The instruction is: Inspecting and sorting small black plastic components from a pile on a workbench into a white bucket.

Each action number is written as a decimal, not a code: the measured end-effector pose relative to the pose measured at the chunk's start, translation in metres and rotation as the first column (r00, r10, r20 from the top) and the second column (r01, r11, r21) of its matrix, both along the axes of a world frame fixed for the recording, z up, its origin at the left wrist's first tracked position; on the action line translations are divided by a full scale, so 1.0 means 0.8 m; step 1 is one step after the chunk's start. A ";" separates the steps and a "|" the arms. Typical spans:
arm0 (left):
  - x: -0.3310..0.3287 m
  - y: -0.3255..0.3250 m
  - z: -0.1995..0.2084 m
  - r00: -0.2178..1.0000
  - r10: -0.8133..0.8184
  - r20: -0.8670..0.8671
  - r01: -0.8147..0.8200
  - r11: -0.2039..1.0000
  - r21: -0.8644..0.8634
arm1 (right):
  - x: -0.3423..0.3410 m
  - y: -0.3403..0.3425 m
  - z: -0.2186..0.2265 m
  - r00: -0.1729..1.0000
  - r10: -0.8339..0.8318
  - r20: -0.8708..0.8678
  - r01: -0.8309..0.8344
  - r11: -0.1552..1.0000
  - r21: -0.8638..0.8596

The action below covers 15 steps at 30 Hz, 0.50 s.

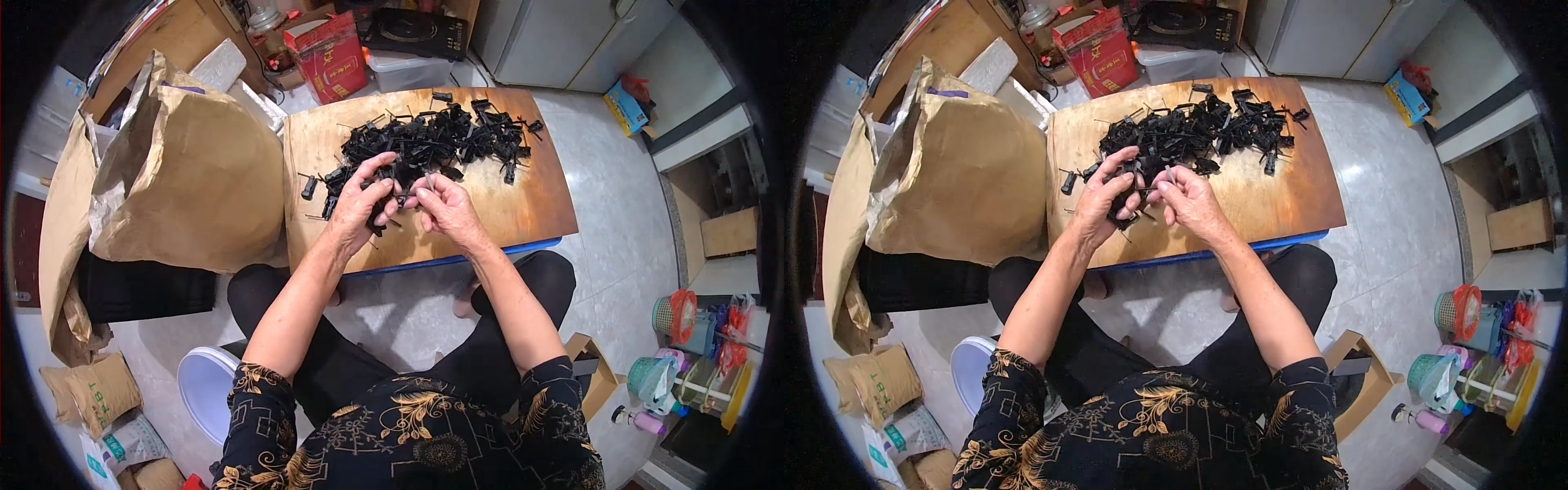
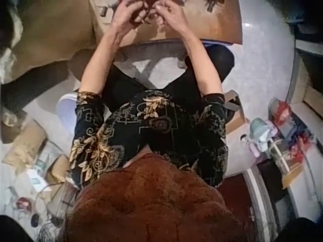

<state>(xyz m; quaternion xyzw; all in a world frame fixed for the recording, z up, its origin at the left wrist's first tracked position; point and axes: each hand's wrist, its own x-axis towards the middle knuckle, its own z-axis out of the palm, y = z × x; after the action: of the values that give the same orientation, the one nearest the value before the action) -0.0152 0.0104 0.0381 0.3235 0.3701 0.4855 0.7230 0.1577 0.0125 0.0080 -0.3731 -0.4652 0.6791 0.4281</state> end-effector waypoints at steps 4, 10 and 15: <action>-0.002 -0.007 -0.005 0.986 -0.141 -0.089 0.138 0.990 -0.031 | 0.003 -0.005 0.013 1.000 -0.002 -0.004 0.002 0.999 -0.048; 0.003 -0.016 0.000 0.919 -0.379 0.111 0.380 0.925 0.014 | 0.012 -0.001 0.000 0.979 0.140 -0.145 -0.154 0.984 -0.085; 0.005 -0.021 0.000 0.917 -0.373 0.141 0.375 0.927 0.013 | 0.018 0.000 0.005 0.976 0.188 -0.106 -0.198 0.976 -0.088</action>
<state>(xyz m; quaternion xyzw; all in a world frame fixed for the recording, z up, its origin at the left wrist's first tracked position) -0.0109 -0.0060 0.0383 0.3479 0.2532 0.3574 0.8289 0.1718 0.0123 0.0120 -0.3133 -0.4440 0.7567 0.3634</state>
